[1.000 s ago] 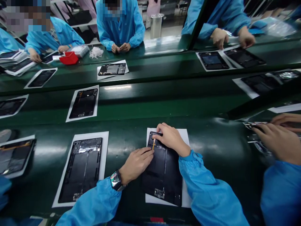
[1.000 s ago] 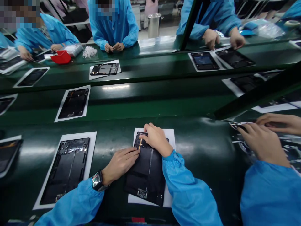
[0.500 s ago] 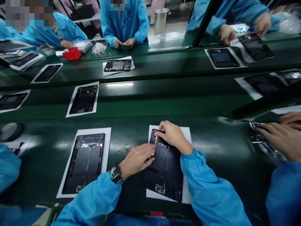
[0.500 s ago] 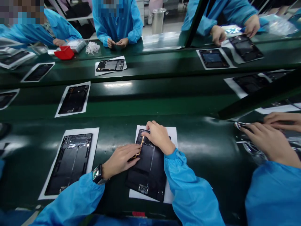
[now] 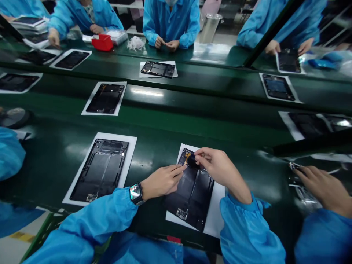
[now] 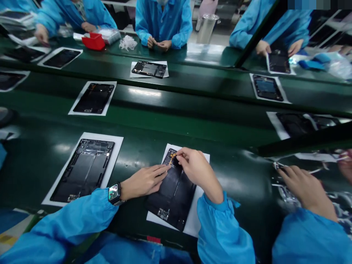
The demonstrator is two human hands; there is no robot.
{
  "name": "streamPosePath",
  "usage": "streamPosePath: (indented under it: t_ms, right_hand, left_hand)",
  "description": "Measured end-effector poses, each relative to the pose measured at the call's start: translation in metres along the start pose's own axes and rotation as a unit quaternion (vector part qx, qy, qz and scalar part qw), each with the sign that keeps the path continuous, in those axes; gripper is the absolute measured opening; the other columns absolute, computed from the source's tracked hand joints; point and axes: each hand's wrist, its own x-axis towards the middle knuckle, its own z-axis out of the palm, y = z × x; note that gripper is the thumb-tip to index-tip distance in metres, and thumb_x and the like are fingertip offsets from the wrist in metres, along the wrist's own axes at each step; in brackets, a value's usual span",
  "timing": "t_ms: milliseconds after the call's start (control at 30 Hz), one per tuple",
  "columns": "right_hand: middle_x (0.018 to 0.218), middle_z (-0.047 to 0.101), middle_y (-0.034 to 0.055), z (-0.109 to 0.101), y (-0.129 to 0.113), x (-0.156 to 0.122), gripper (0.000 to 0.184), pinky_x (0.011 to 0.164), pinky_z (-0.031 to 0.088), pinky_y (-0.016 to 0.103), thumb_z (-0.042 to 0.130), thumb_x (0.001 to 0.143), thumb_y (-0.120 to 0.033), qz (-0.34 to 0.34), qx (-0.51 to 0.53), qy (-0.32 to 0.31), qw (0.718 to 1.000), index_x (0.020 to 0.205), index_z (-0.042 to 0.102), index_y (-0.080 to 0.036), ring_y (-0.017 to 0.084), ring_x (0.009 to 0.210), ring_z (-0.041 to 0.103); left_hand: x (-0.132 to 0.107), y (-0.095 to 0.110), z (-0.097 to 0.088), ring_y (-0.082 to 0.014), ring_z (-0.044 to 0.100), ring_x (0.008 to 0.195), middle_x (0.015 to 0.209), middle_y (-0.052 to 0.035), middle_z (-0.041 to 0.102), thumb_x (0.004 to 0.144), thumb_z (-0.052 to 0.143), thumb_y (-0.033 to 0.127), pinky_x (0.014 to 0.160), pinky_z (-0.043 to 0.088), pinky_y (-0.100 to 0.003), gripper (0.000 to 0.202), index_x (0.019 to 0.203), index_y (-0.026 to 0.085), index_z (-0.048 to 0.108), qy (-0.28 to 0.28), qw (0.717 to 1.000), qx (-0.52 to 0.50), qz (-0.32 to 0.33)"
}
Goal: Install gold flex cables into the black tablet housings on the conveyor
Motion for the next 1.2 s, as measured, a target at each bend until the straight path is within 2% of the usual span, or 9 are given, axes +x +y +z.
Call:
streamPosePath:
  t_ms: [67,167,267,367,533,767,900,1033,1200]
  right_hand:
    - [0.069,0.067,-0.0009,0.001,-0.005,-0.01,0.014,0.06,0.043,0.026,0.054,0.092,-0.033,0.009,0.019,0.011,1.0,0.085,0.059,-0.022,0.016,0.062,0.063]
    - [0.058,0.059,-0.0037,0.009,-0.004,-0.024,0.023,0.052,0.038,0.027,0.054,0.093,-0.044,0.011,-0.03,0.045,0.998,0.084,0.055,-0.023,0.015,0.052,0.055]
    - [0.066,0.061,-0.0025,0.028,0.003,-0.036,0.017,0.056,0.041,0.027,0.051,0.095,-0.039,-0.014,-0.057,0.045,0.997,0.094,0.056,-0.023,0.016,0.057,0.057]
    - [0.082,0.066,0.0008,0.05,0.009,-0.045,0.013,0.064,0.046,0.027,0.048,0.096,-0.031,-0.028,-0.061,0.037,0.997,0.103,0.054,-0.023,0.017,0.07,0.064]
    - [0.084,0.068,0.0041,0.074,0.007,-0.049,0.011,0.063,0.045,0.029,0.043,0.096,-0.022,-0.05,-0.146,0.024,0.988,0.098,0.054,-0.022,0.021,0.073,0.067]
    - [0.08,0.068,0.0062,0.09,-0.011,-0.042,0.016,0.055,0.041,0.029,0.04,0.095,-0.017,-0.07,-0.242,0.028,0.967,0.099,0.056,-0.019,0.022,0.065,0.065]
    - [0.083,0.069,0.0074,0.096,-0.011,-0.044,0.018,0.06,0.044,0.029,0.039,0.098,-0.019,-0.073,-0.226,0.046,0.97,0.096,0.056,-0.019,0.021,0.07,0.067]
    - [0.09,0.07,0.0073,0.096,-0.004,-0.05,0.016,0.066,0.049,0.03,0.042,0.099,-0.022,-0.087,-0.165,0.062,0.98,0.099,0.058,-0.021,0.021,0.078,0.068]
    - [0.093,0.071,0.0041,0.096,0.003,-0.058,0.011,0.07,0.052,0.03,0.052,0.097,-0.028,-0.049,-0.114,0.126,0.984,0.099,0.061,-0.022,0.021,0.081,0.069]
  left_hand:
    - [-0.003,0.0,0.002,-0.0273,0.051,0.127,0.147,-0.015,0.044,0.091,0.051,0.016,0.1,0.051,-0.038,0.03,0.12,0.01,0.055,0.011,1.0,-0.011,-0.008]
    - [-0.009,-0.001,0.004,-0.0265,0.052,0.127,0.154,-0.0136,0.033,0.091,0.05,0.018,0.099,0.052,-0.038,0.034,0.125,0.013,0.052,0.042,0.997,-0.053,-0.028]
    - [-0.012,-0.003,0.005,-0.0267,0.038,0.139,0.158,-0.0146,0.024,0.091,0.052,0.019,0.11,0.044,-0.039,0.048,0.137,0.013,0.042,0.081,0.991,-0.103,-0.033]
    - [-0.013,-0.006,0.005,-0.0288,0.029,0.144,0.155,-0.0187,0.028,0.089,0.057,0.02,0.117,0.035,-0.043,0.061,0.144,0.012,0.032,0.102,0.985,-0.13,-0.047]
    - [-0.016,-0.009,0.006,-0.032,0.031,0.142,0.15,-0.023,0.033,0.084,0.068,0.024,0.117,0.033,-0.046,0.075,0.144,0.01,0.026,0.101,0.982,-0.145,-0.069]
    - [-0.017,-0.011,0.007,-0.0327,0.035,0.14,0.146,-0.0223,0.038,0.081,0.072,0.021,0.115,0.035,-0.047,0.076,0.141,0.012,0.026,0.112,0.979,-0.155,-0.071]
    - [-0.017,-0.012,0.009,-0.0338,0.036,0.139,0.144,-0.0226,0.04,0.081,0.072,0.022,0.114,0.036,-0.048,0.073,0.139,0.011,0.028,0.121,0.978,-0.157,-0.071]
    - [-0.018,-0.014,0.012,-0.0336,0.037,0.139,0.144,-0.0227,0.041,0.082,0.072,0.023,0.114,0.036,-0.047,0.072,0.138,0.011,0.029,0.126,0.977,-0.157,-0.071]
    - [-0.018,-0.015,0.014,-0.0337,0.037,0.138,0.144,-0.0223,0.04,0.082,0.073,0.028,0.115,0.034,-0.046,0.072,0.137,0.009,0.03,0.124,0.978,-0.151,-0.067]
